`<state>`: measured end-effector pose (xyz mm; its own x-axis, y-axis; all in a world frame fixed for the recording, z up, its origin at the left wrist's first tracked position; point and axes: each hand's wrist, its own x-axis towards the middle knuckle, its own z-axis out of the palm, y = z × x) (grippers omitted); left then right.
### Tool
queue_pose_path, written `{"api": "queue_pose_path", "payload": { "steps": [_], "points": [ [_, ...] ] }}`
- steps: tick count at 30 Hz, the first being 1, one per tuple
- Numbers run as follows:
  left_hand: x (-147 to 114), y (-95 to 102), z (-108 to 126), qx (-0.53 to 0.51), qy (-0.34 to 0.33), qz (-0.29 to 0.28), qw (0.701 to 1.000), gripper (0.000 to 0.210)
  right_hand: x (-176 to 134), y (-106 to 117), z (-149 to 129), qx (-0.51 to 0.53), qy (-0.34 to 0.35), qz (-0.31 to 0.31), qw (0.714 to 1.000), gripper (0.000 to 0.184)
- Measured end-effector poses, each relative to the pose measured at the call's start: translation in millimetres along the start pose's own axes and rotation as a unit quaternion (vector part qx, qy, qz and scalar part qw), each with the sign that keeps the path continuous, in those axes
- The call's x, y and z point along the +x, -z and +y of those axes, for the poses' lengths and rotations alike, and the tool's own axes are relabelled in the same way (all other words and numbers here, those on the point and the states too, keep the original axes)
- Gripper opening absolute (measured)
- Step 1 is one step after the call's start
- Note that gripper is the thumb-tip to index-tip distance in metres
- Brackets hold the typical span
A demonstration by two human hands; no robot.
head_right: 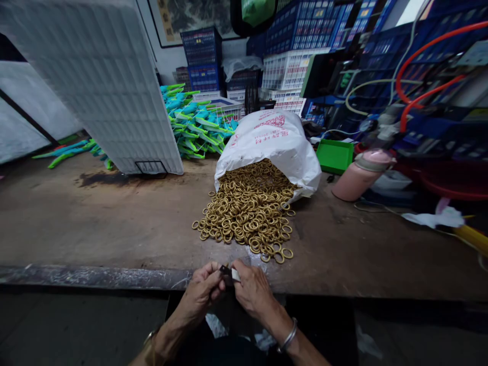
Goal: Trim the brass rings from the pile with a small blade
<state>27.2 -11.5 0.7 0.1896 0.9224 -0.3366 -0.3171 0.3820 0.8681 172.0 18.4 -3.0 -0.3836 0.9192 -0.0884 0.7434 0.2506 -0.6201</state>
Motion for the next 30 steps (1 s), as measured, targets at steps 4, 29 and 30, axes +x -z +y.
{"api": "queue_pose_path", "payload": {
  "steps": [4,29,30],
  "points": [
    [1,-1.8,2,0.016,-0.012,0.015,1.000,0.034,-3,2,-7,-0.075,0.000,-0.025,0.997,0.025],
    [-12,-12.6,15,-0.180,0.101,0.005,0.978,0.028,-17,52,67,-0.165,-0.193,0.186,0.949,0.012],
    [-12,-12.0,15,-0.195,0.109,0.001,0.975,0.027,-17,51,66,-0.175,-0.186,0.184,0.949,0.011]
  ]
}}
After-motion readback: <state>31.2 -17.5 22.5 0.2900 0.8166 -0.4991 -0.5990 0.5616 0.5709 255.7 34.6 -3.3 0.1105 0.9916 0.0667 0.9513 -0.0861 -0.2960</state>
